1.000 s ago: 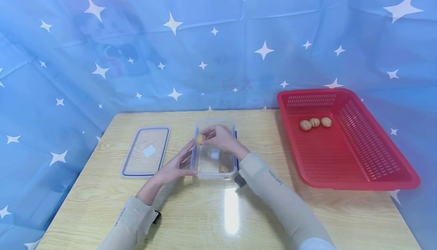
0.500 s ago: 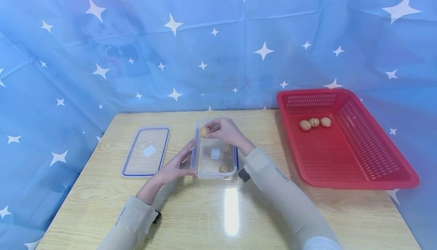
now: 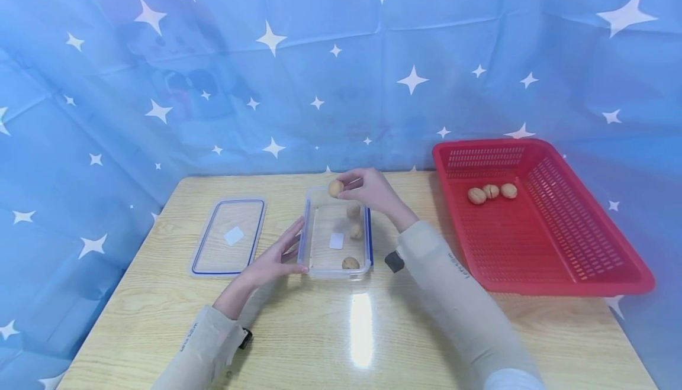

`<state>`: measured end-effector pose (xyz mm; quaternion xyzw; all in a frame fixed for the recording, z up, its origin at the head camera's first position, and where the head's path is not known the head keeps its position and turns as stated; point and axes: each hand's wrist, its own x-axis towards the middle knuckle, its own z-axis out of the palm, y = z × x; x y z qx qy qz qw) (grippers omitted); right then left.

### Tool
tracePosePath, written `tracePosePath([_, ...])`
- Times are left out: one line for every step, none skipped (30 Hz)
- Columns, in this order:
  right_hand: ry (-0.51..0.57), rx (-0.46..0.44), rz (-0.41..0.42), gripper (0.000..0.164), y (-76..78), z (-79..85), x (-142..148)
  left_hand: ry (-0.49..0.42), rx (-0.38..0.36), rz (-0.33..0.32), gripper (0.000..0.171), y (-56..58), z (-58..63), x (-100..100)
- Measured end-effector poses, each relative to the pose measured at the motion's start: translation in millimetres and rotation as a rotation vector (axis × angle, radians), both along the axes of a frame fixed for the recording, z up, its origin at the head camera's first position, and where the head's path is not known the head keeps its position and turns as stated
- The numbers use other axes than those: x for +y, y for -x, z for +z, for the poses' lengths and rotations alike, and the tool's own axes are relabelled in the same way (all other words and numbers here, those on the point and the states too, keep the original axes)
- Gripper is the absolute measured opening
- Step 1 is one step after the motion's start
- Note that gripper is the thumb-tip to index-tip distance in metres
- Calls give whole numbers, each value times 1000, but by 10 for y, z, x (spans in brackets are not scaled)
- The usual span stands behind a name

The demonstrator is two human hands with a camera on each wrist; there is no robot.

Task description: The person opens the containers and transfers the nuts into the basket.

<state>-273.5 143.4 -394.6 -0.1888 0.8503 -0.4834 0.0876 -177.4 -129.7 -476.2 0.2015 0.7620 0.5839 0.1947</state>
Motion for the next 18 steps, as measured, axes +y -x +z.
tracePosePath([8,-1,-3,41,10,19,24,0,0,-1,102,2,-5,1])
tracePosePath([15,-2,-2,42,22,37,51,-2,0,-2,103,5,-9,1])
tracePosePath([20,-4,-5,42,37,53,79,-1,0,-2,103,5,-9,0])
tracePosePath([25,-4,-6,42,46,74,106,0,0,0,103,4,-10,-1])
tracePosePath([25,-8,-11,43,54,99,134,2,0,0,104,4,-11,-2])
tracePosePath([19,-10,-16,43,61,123,163,5,0,2,104,4,-12,-3])
tracePosePath([11,-11,-23,44,71,144,194,8,0,3,104,5,-11,-3])
tracePosePath([7,-6,-28,44,76,171,224,11,-1,4,105,4,-8,-2])
tracePosePath([1,-3,-36,44,82,194,255,14,0,4,104,2,-7,-1])
tracePosePath([-3,1,-43,45,85,219,285,17,-1,6,105,3,-8,-1])
tracePosePath([-6,4,-51,44,91,243,316,18,-3,6,105,5,-11,-1])
tracePosePath([-6,8,-57,44,96,263,347,20,-6,7,105,6,-12,-1])
tracePosePath([-3,13,-65,44,103,281,377,21,-8,7,105,7,-13,-2])
tracePosePath([-2,19,-71,44,109,299,408,19,-7,7,105,7,-15,-2])
tracePosePath([-3,23,-79,44,111,316,438,17,-6,8,105,7,-16,-3])
tracePosePath([-3,28,-87,43,112,333,468,18,-9,9,105,9,-19,-3])
tracePosePath([-4,33,-97,43,115,347,501,17,-8,7,104,10,-21,-4])
tracePosePath([-6,39,-108,43,116,359,533,16,-6,5,104,10,-23,-5])
